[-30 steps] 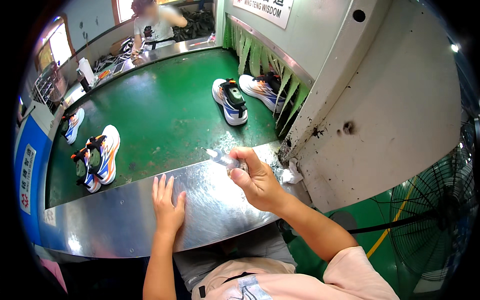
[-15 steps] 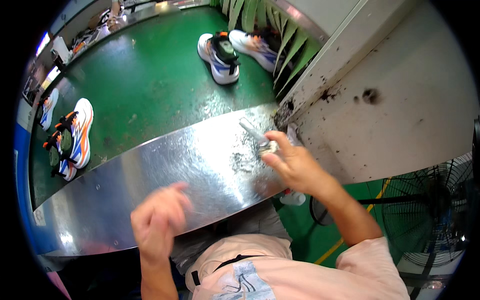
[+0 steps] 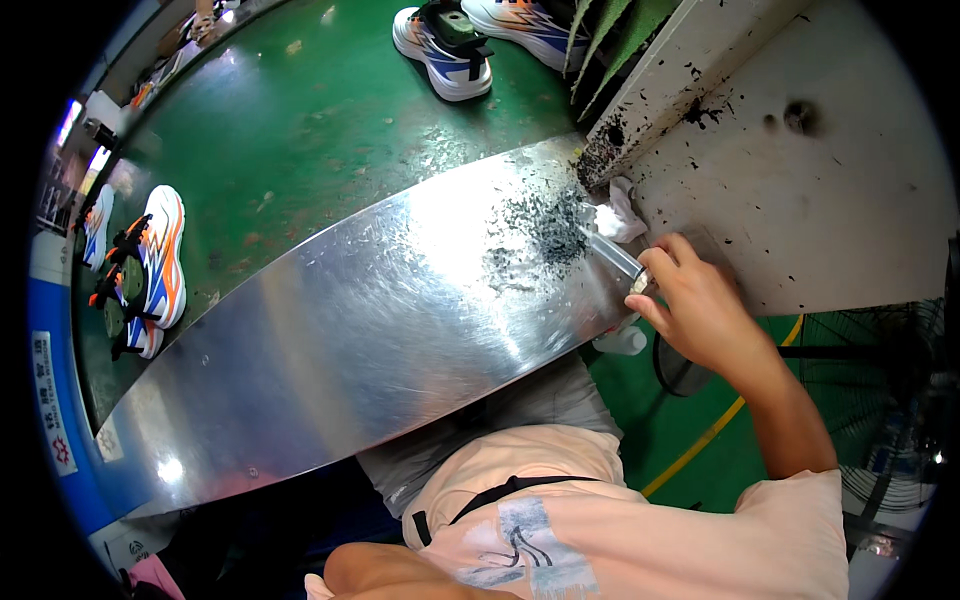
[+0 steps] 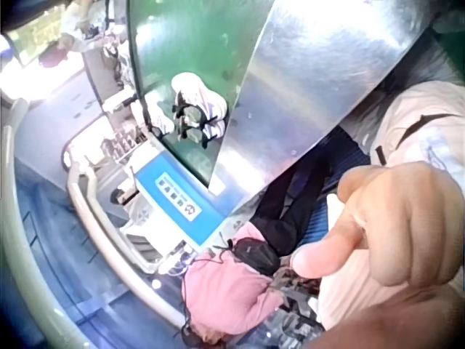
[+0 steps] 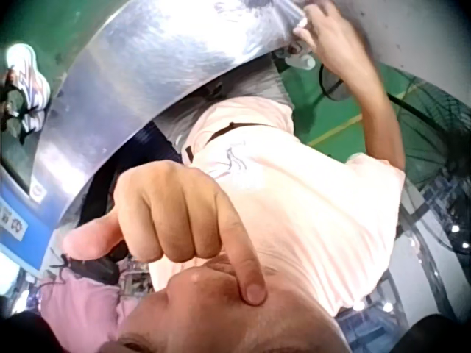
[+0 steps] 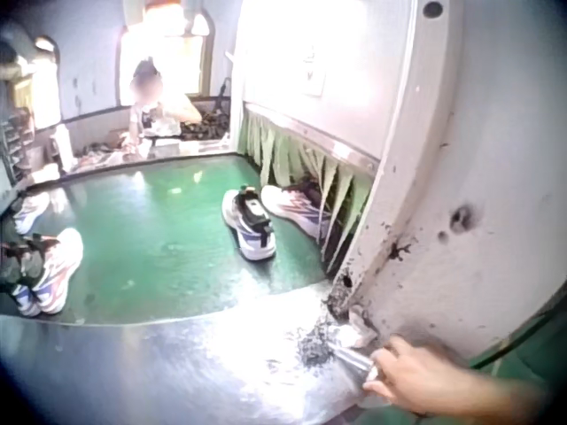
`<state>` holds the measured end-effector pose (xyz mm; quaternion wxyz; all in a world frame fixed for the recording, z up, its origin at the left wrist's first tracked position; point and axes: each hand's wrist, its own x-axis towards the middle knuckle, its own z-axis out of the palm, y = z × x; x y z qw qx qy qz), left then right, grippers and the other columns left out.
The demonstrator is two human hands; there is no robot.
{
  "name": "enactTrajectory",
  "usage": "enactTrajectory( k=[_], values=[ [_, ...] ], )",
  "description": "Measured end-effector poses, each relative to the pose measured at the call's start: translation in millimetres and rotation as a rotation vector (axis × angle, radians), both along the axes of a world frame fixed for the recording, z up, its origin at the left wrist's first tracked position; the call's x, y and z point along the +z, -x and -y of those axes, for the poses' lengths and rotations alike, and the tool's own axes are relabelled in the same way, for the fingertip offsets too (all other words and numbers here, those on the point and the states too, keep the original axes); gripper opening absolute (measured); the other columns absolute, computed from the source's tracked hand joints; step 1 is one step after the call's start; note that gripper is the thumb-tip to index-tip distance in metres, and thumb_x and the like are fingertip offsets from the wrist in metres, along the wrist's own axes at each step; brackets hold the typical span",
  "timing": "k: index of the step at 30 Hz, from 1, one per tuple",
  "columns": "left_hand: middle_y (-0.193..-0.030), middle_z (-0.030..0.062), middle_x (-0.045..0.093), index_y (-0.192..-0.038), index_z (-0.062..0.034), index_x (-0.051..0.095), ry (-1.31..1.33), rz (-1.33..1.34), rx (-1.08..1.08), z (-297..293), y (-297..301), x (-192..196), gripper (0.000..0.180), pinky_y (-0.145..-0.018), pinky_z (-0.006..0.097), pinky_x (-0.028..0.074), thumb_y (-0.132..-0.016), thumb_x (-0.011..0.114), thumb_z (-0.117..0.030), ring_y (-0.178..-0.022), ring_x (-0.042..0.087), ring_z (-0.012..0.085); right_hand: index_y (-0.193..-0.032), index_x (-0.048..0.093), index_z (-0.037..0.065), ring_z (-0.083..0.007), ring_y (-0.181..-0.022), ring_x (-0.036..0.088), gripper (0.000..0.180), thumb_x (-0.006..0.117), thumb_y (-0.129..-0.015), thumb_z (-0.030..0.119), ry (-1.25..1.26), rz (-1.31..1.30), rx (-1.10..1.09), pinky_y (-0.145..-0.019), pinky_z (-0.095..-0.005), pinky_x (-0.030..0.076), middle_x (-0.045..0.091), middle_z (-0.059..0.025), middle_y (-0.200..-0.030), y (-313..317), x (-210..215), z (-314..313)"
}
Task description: The person picks up shoes from a conveyor belt, uses a syringe to apply a clear substance to the seam between the upper and the sole, and then places the shoes back onto the belt.
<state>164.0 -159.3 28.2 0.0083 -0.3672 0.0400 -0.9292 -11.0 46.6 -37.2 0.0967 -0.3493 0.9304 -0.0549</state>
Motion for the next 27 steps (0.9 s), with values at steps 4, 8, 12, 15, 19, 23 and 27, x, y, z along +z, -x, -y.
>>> enactTrajectory(
  k=[4, 8, 12, 15, 19, 23, 27],
  values=[
    [-0.046, 0.0033, 0.030, -0.048, -0.0132, 0.030, 0.054, 0.018, 0.041, 8.5, -3.8, 0.5, 0.063, -0.077, 0.060, 0.052, -0.101, 0.035, -0.047, -0.037, 0.035, 0.0187, -0.110, 0.050, 0.001, -0.0392, -0.088, 0.062, 0.039, 0.069, -0.082, 0.020, 0.064, 0.119, 0.024, -0.073, -0.0445, 0.050, 0.057, -0.0214, -0.105, 0.7, -22.6, 5.1],
    [-0.045, 0.0028, 0.028, -0.048, -0.0153, 0.029, 0.126, 0.162, 0.087, 19.1, -15.3, 8.0, 0.063, -0.075, 0.055, 0.053, -0.101, 0.036, -0.048, -0.035, 0.033, 0.0180, -0.129, 0.047, 0.008, -0.0278, -0.082, 0.062, 0.052, 0.067, -0.082, 0.015, 0.428, 0.378, -0.171, -0.072, -0.0352, 0.049, 0.061, -0.0172, -0.096, -9.2, -5.3, 10.3],
    [-0.051, 0.0074, 0.046, -0.054, -0.0080, 0.043, 0.361, 0.094, 0.282, 44.0, -25.3, -1.3, 0.062, -0.058, 0.042, 0.044, -0.098, 0.042, -0.052, -0.044, 0.044, 0.0214, -0.117, 0.051, 0.007, -0.0134, -0.078, 0.058, 0.029, 0.059, -0.090, 0.014, 0.604, 0.814, -0.298, -0.059, -0.0234, 0.046, 0.059, -0.0068, -0.091, -14.3, -25.0, 8.2],
    [-0.056, 0.0061, 0.051, -0.059, -0.0062, 0.047, 0.773, 0.201, 0.678, 86.1, -20.9, -16.2, 0.049, -0.052, 0.034, 0.040, -0.096, 0.051, -0.040, -0.049, 0.047, 0.0185, -0.109, 0.048, 0.005, -0.0157, -0.085, 0.060, 0.020, 0.052, -0.094, 0.017, 0.766, 1.238, -0.436, -0.047, -0.0203, 0.046, 0.060, -0.0091, -0.094, -21.7, -19.3, 9.8],
    [-0.099, 0.0075, 0.061, -0.104, 0.0025, 0.058, 1.163, 1.352, 1.643, 208.6, -16.8, -114.7, 0.016, -0.086, 0.025, 0.045, -0.091, 0.061, -0.007, -0.094, 0.056, 0.0120, -0.129, 0.040, 0.005, -0.0200, -0.096, 0.059, 0.049, 0.059, -0.091, 0.029, 1.134, 1.336, -0.349, -0.051, -0.0287, 0.056, 0.057, -0.0141, -0.110, -33.0, -13.6, 5.4],
    [-0.124, 0.0157, 0.053, -0.130, 0.0029, 0.044, 0.929, 1.655, 1.965, 356.5, -54.8, -174.1, 0.063, -0.097, 0.033, 0.044, -0.077, 0.077, -0.007, -0.114, 0.053, 0.0211, -0.144, 0.024, 0.005, -0.0191, -0.100, 0.056, 0.127, 0.094, -0.045, 0.043, 1.138, 1.313, -0.306, -0.057, -0.0279, 0.057, 0.050, -0.0095, -0.120, -39.1, -10.5, 16.6],
    [-0.108, 0.0113, 0.064, -0.120, 0.0009, 0.056, 0.764, 1.643, 1.564, 404.5, -46.7, -199.5, 0.057, -0.084, 0.032, 0.050, -0.069, 0.081, -0.001, -0.093, 0.063, 0.0195, -0.145, 0.022, 0.005, -0.0144, -0.098, 0.050, 0.143, 0.096, -0.029, 0.046, 0.938, 1.231, -0.279, -0.078, -0.0269, 0.045, 0.047, -0.0026, -0.115, -44.8, -27.8, 29.0]
  ],
)
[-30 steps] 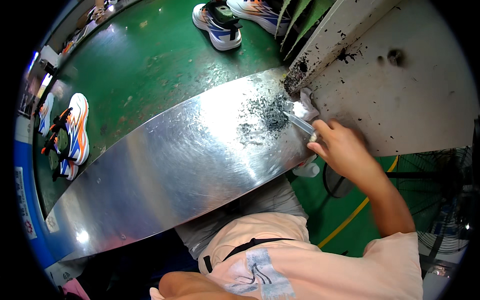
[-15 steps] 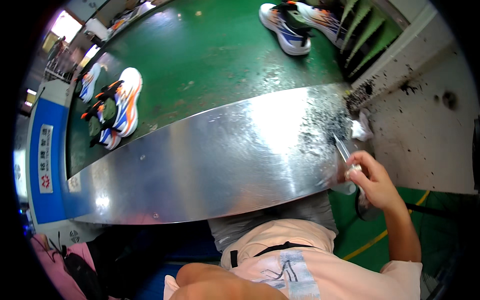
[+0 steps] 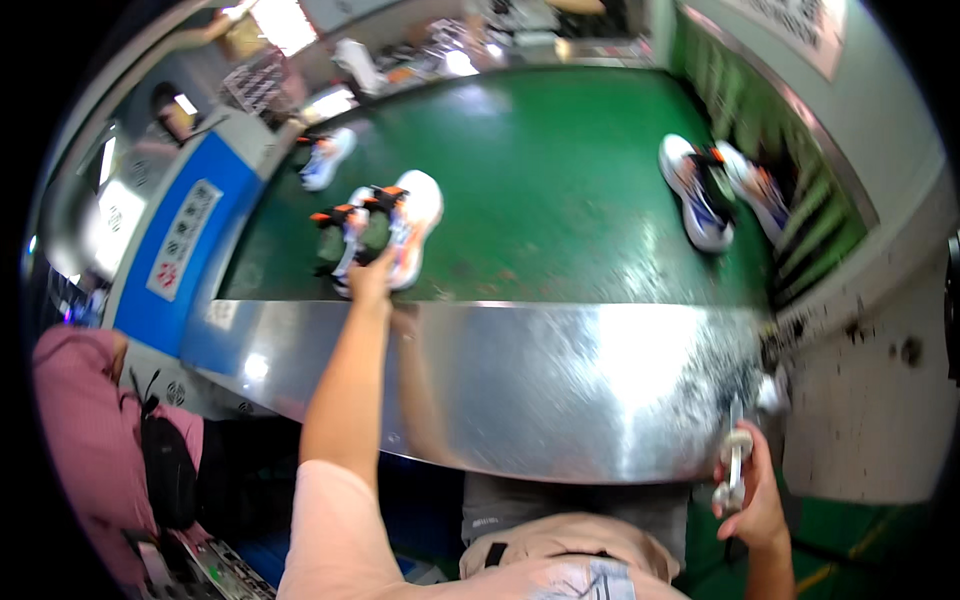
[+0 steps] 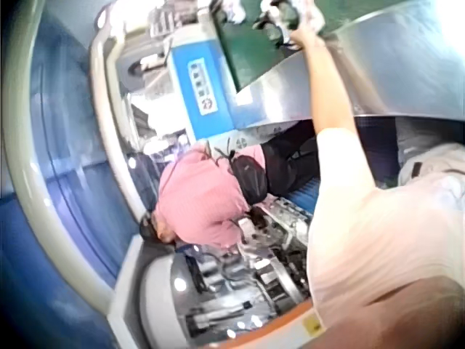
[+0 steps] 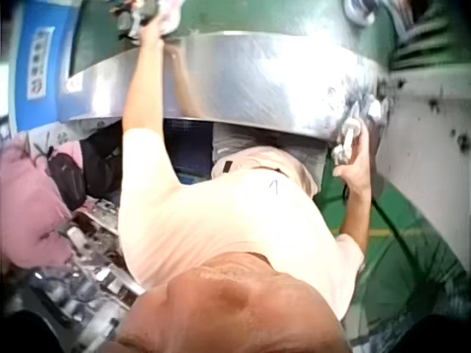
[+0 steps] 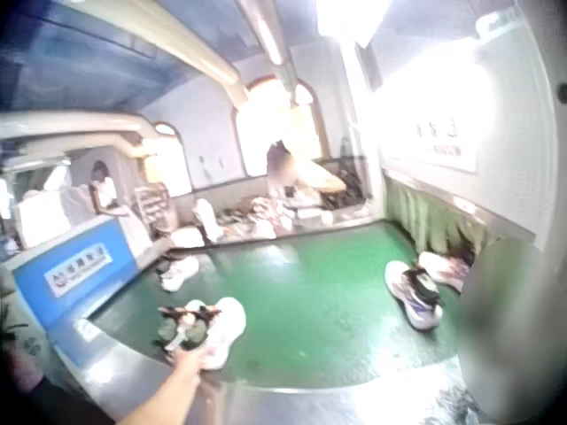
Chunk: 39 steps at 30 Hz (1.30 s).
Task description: The person picks up shoes from a conveyor belt, uses a syringe to apply a clear substance to the seam between the upper and the sole, and then places the shoes back onto the belt.
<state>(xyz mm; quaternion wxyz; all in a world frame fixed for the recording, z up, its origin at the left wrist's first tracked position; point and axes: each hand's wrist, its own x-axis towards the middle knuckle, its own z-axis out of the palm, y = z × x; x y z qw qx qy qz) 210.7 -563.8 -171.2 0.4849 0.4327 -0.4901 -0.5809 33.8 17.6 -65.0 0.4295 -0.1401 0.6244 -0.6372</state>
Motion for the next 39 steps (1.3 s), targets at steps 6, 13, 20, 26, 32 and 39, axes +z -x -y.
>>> enactTrajectory(
  k=[6, 13, 20, 26, 32, 39],
  values=[
    [-0.101, 0.0117, 0.070, -0.114, -0.0087, 0.063, 0.281, 0.618, 0.247, -26.9, 43.3, 27.2, 0.069, -0.082, 0.037, 0.051, -0.055, 0.085, -0.037, -0.093, 0.067, 0.0271, -0.143, 0.023, 0.007, -0.0139, -0.091, 0.052, 0.119, 0.095, -0.053, 0.037, 0.053, -0.204, 0.147, -0.074, -0.0262, 0.046, 0.049, -0.0030, -0.111, 2.3, -23.7, -3.1],
    [-0.088, 0.0072, 0.065, -0.096, -0.0061, 0.057, 0.170, 0.416, -0.015, -134.4, -37.0, 50.0, 0.050, -0.076, 0.032, 0.050, -0.057, 0.087, -0.018, -0.083, 0.061, 0.0179, -0.141, 0.023, 0.005, -0.0181, -0.089, 0.056, 0.096, 0.082, -0.065, 0.004, -0.157, -0.376, 0.241, -0.076, -0.0316, 0.049, 0.052, -0.0080, -0.110, 11.2, -38.9, -7.8],
    [-0.112, 0.0145, 0.053, -0.111, -0.0015, 0.049, 0.383, 0.458, 0.179, -320.0, -39.2, 43.3, 0.058, -0.082, 0.035, 0.048, -0.069, 0.084, -0.021, -0.101, 0.056, 0.0238, -0.142, 0.022, 0.004, -0.0162, -0.087, 0.057, 0.100, 0.086, -0.065, 0.013, -0.091, -0.365, 0.270, -0.074, -0.0296, 0.051, 0.053, -0.0099, -0.116, -11.0, -47.2, -25.2],
    [-0.114, 0.0121, 0.061, -0.101, -0.0078, 0.069, 0.829, 0.510, -1.007, -334.0, -34.6, 137.2, 0.042, -0.097, 0.043, 0.046, -0.065, 0.085, -0.022, -0.107, 0.059, 0.0337, -0.143, 0.020, 0.000, -0.0268, -0.114, 0.048, 0.121, 0.092, -0.055, 0.040, -0.101, -0.433, 0.198, -0.100, -0.0362, 0.038, 0.048, -0.0157, -0.123, -3.7, -55.5, 1.9],
    [-0.124, 0.0178, 0.056, -0.120, -0.0049, 0.059, 1.198, 0.938, -1.002, -255.3, 43.2, 177.2, 0.087, -0.100, 0.043, 0.042, -0.042, 0.091, -0.027, -0.120, 0.051, 0.0382, -0.143, 0.024, 0.009, -0.0165, -0.087, 0.051, 0.108, 0.089, -0.060, 0.034, -0.110, -0.341, 0.408, -0.071, -0.0280, 0.045, 0.050, -0.0119, -0.117, 5.6, -19.8, -15.7],
    [-0.100, 0.0173, 0.067, -0.101, -0.0019, 0.066, 1.223, 0.761, -1.076, -286.4, 47.8, 139.8, 0.051, -0.084, 0.039, 0.052, -0.054, 0.081, -0.014, -0.094, 0.065, 0.0340, -0.139, 0.026, 0.006, -0.0215, -0.106, 0.052, 0.103, 0.088, -0.062, 0.035, -0.192, -0.417, 0.378, -0.091, -0.0326, 0.043, 0.050, -0.0154, -0.122, 4.1, -21.3, -17.3]
  ],
)
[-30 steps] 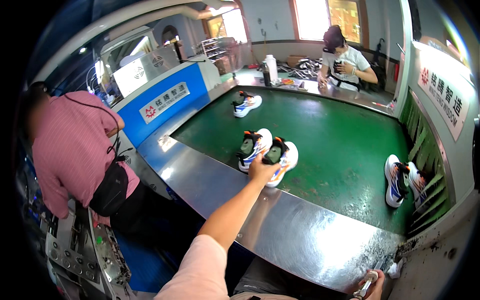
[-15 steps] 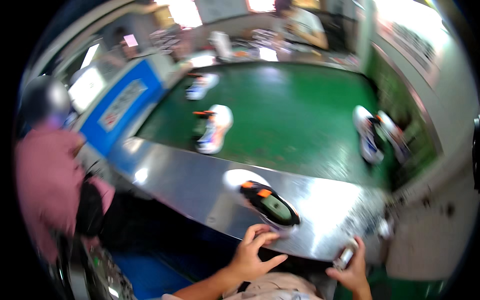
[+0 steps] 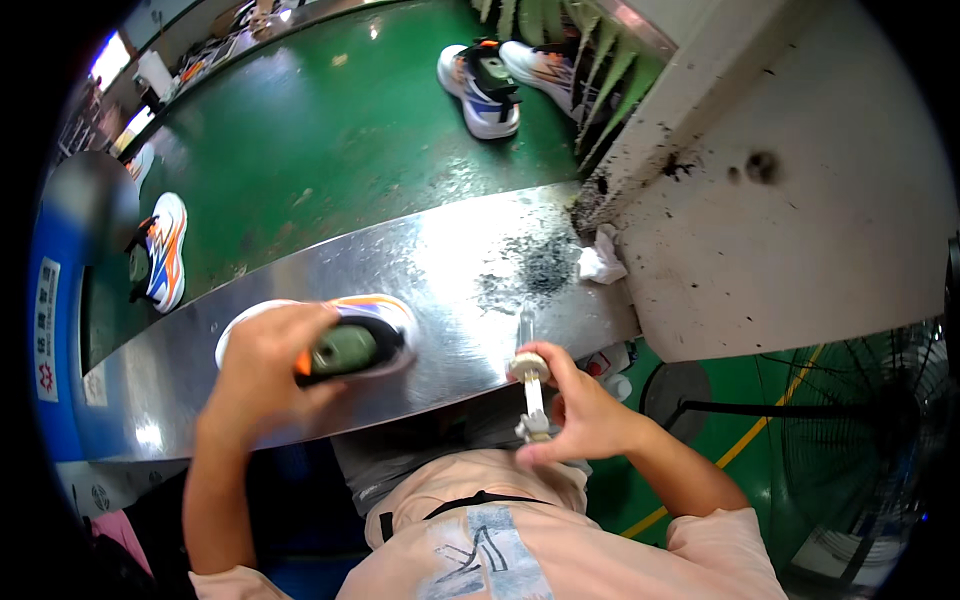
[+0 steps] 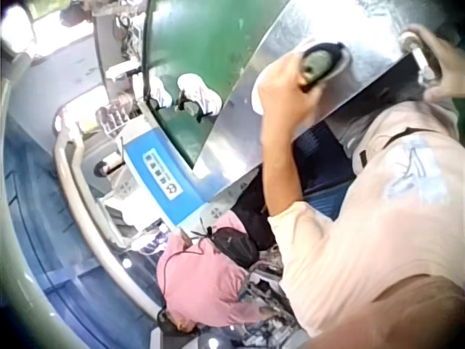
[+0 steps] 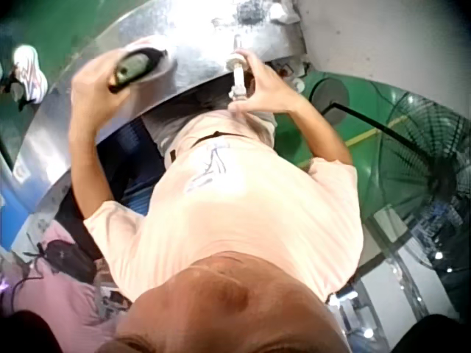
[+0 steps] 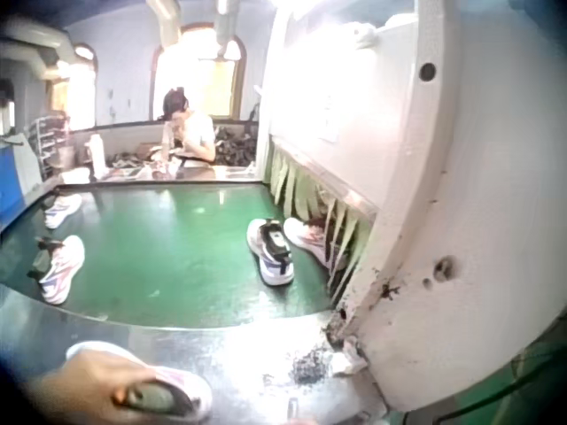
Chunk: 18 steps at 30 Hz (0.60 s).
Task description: The person picks up shoes from a conveyor belt, uses a syringe to apply a clear substance to the seam between the upper and the sole, and then places the shoes back onto the belt.
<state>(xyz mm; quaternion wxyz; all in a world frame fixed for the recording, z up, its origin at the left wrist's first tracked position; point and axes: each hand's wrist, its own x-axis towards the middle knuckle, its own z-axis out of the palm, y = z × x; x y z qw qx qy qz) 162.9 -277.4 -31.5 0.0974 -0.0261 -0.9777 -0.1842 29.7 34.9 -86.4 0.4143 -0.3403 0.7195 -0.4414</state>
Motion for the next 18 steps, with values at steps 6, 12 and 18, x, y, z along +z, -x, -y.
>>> enactTrajectory(
  k=[6, 12, 18],
  values=[
    [-0.105, 0.0142, 0.067, -0.100, -0.0045, 0.068, 0.191, -0.225, 0.050, -55.5, -64.9, -17.7, 0.024, -0.091, 0.042, 0.052, -0.076, 0.064, -0.005, -0.102, 0.065, 0.0291, -0.145, 0.022, 0.006, -0.0098, -0.081, 0.052, 0.116, 0.091, -0.056, 0.034, 0.013, -0.042, -0.132, -0.060, -0.0203, 0.043, 0.058, -0.0091, -0.116, -3.2, -4.5, 3.5],
    [-0.108, 0.0125, 0.068, -0.103, -0.0078, 0.066, 0.060, -0.283, 0.080, -55.8, -82.8, -34.4, 0.023, -0.091, 0.038, 0.053, -0.081, 0.070, -0.011, -0.104, 0.066, 0.0256, -0.145, 0.023, 0.007, -0.0139, -0.096, 0.057, 0.117, 0.092, -0.054, 0.031, -0.047, 0.009, -0.161, -0.067, -0.0240, 0.049, 0.055, -0.0094, -0.119, -9.0, 2.1, 12.8],
    [-0.110, 0.0101, 0.069, -0.101, -0.0084, 0.067, -0.014, -0.329, 0.102, -64.4, -88.9, -48.6, 0.020, -0.093, 0.035, 0.051, -0.082, 0.067, -0.009, -0.107, 0.065, 0.0232, -0.145, 0.024, 0.005, -0.0137, -0.082, 0.055, 0.125, 0.093, -0.049, 0.046, 0.168, 0.363, -0.187, -0.061, -0.0236, 0.047, 0.054, -0.0170, -0.114, -14.2, 59.8, 54.1]
  ],
)
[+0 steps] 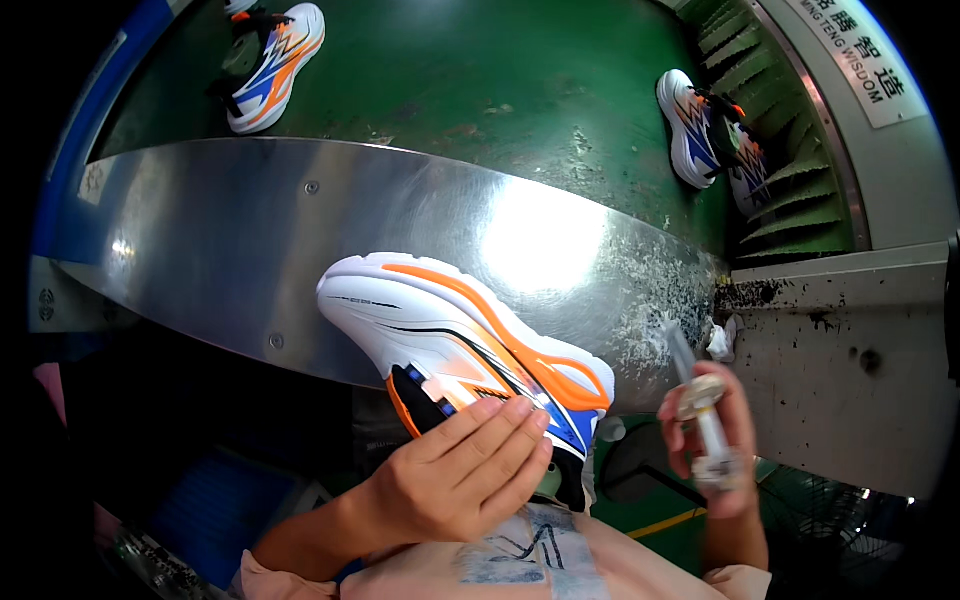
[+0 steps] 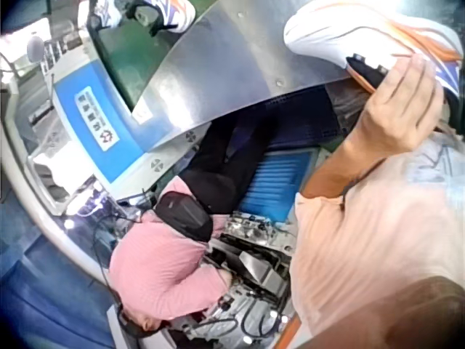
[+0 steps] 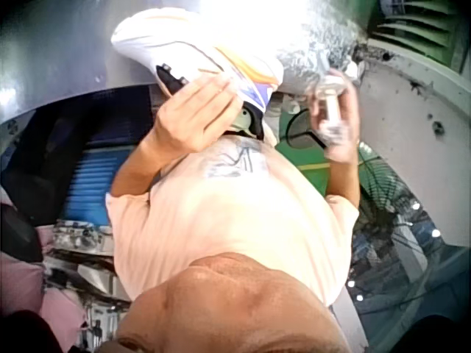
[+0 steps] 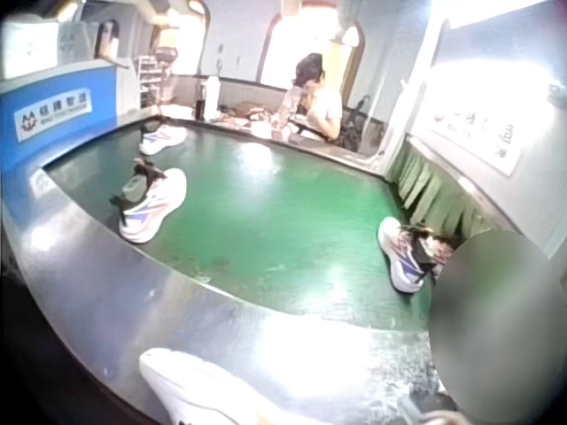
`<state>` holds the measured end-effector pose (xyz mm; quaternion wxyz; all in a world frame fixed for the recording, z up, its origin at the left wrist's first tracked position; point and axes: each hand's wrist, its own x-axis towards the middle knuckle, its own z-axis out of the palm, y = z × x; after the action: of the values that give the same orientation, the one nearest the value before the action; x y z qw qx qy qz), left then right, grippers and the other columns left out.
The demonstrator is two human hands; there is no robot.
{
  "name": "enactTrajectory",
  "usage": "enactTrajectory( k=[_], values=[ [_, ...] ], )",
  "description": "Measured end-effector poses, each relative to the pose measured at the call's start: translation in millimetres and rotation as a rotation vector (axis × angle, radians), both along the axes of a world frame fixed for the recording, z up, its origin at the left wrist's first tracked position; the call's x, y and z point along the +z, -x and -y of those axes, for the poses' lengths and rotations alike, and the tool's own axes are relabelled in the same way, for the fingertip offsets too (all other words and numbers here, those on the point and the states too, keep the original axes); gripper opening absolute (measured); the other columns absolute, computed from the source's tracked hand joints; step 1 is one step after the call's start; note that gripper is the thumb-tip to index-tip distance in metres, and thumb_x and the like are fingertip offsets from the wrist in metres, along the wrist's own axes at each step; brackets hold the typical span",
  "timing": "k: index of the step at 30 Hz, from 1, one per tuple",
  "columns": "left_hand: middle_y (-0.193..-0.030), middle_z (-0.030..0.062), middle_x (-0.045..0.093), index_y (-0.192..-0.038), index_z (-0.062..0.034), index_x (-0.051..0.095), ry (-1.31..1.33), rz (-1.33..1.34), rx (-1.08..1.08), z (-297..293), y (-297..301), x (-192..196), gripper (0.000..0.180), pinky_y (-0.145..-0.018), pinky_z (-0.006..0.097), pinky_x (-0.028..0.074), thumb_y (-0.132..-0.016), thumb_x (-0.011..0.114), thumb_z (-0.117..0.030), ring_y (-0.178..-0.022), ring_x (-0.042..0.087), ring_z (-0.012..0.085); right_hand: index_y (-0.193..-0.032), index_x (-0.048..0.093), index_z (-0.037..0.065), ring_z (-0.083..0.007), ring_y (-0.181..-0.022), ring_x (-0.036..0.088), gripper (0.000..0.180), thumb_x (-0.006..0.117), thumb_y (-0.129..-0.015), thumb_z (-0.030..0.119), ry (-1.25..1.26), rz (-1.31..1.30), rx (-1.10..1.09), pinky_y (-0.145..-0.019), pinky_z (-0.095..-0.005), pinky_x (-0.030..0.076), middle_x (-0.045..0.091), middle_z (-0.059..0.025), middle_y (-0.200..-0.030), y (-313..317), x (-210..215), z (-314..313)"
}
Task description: The person picks up shoes from a conveyor belt, uses a syringe to apply a clear substance to the seam between the upper and the sole, and then places the shoes back onto the belt.
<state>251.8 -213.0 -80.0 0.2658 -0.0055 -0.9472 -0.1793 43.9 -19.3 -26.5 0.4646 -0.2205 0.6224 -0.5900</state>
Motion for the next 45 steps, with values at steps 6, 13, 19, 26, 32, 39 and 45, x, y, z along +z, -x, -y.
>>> enactTrajectory(
  k=[6, 13, 19, 26, 32, 39, 45],
  values=[
    [-0.108, 0.0081, 0.068, -0.098, -0.0072, 0.065, -0.015, -0.075, -0.020, 5.8, -3.6, -5.4, 0.015, -0.095, 0.035, 0.049, -0.085, 0.059, -0.012, -0.104, 0.065, 0.0216, -0.147, 0.016, 0.002, -0.0149, -0.074, 0.051, 0.144, 0.074, -0.041, 0.080, -0.442, 0.431, 0.243, -0.048, -0.0210, 0.042, 0.053, -0.0243, -0.111, -14.9, 92.4, 146.0],
    [-0.107, 0.0139, 0.067, -0.100, 0.0021, 0.065, -0.029, -0.128, -0.007, 4.1, -7.6, -16.1, 0.027, -0.103, 0.037, 0.043, -0.084, 0.053, -0.016, -0.106, 0.062, 0.0258, -0.147, 0.007, -0.004, -0.0144, -0.081, 0.045, 0.148, 0.060, -0.047, 0.092, 0.336, 0.995, 0.611, -0.053, -0.0207, 0.039, 0.044, -0.0268, -0.124, -31.0, 17.3, 199.5],
    [-0.096, 0.0064, 0.067, -0.093, -0.0032, 0.066, 0.048, -0.190, 0.041, 4.4, -5.5, -20.4, 0.020, -0.093, 0.035, 0.049, -0.082, 0.057, -0.018, -0.094, 0.064, 0.0216, -0.147, 0.001, -0.003, -0.0146, -0.085, 0.041, 0.146, 0.060, -0.052, 0.091, 0.376, 1.023, 0.737, -0.057, -0.0198, 0.035, 0.041, -0.0251, -0.127, -31.6, -3.3, 214.3],
    [-0.096, 0.0088, 0.067, -0.094, -0.0010, 0.066, 0.049, -0.167, 0.024, 5.2, -6.6, -19.2, 0.023, -0.096, 0.037, 0.048, -0.082, 0.057, -0.018, -0.096, 0.064, 0.0235, -0.146, 0.010, -0.003, -0.0126, -0.079, 0.041, 0.142, 0.064, -0.051, 0.088, 0.193, 0.884, 0.720, -0.053, -0.0199, 0.036, 0.046, -0.0211, -0.117, -31.6, 4.5, 226.3],
    [-0.104, 0.0162, 0.067, -0.100, 0.0074, 0.064, 0.044, -0.158, 0.025, 0.0, -6.1, -22.0, 0.037, -0.101, 0.040, 0.043, -0.081, 0.051, -0.021, -0.106, 0.062, 0.0294, -0.140, 0.034, 0.007, -0.0062, -0.060, 0.035, 0.061, 0.060, -0.091, 0.033, -0.192, 0.486, 0.637, -0.048, -0.0182, 0.033, 0.057, -0.0185, -0.096, -35.8, 40.3, 220.0],
    [-0.107, 0.0156, 0.066, -0.102, 0.0059, 0.065, -0.002, -0.149, -0.005, 2.2, -9.0, -21.1, 0.034, -0.103, 0.038, 0.043, -0.082, 0.050, -0.018, -0.106, 0.061, 0.0268, -0.136, 0.030, -0.001, -0.0060, -0.062, 0.037, 0.116, 0.075, -0.058, 0.072, -0.193, 0.412, 0.463, -0.049, -0.0167, 0.037, 0.056, -0.0227, -0.091, -20.4, 35.6, 162.4],
    [-0.109, 0.0100, 0.067, -0.100, -0.0040, 0.067, -0.052, -0.037, -0.013, 3.5, -10.6, -10.7, 0.021, -0.099, 0.036, 0.047, -0.084, 0.057, -0.012, -0.106, 0.064, 0.0234, -0.131, 0.035, -0.001, -0.0065, -0.064, 0.040, 0.123, 0.071, -0.050, 0.083, -0.155, 0.383, 0.276, -0.049, -0.0168, 0.037, 0.056, -0.0207, -0.088, -22.1, 29.8, 113.6]
  ],
)
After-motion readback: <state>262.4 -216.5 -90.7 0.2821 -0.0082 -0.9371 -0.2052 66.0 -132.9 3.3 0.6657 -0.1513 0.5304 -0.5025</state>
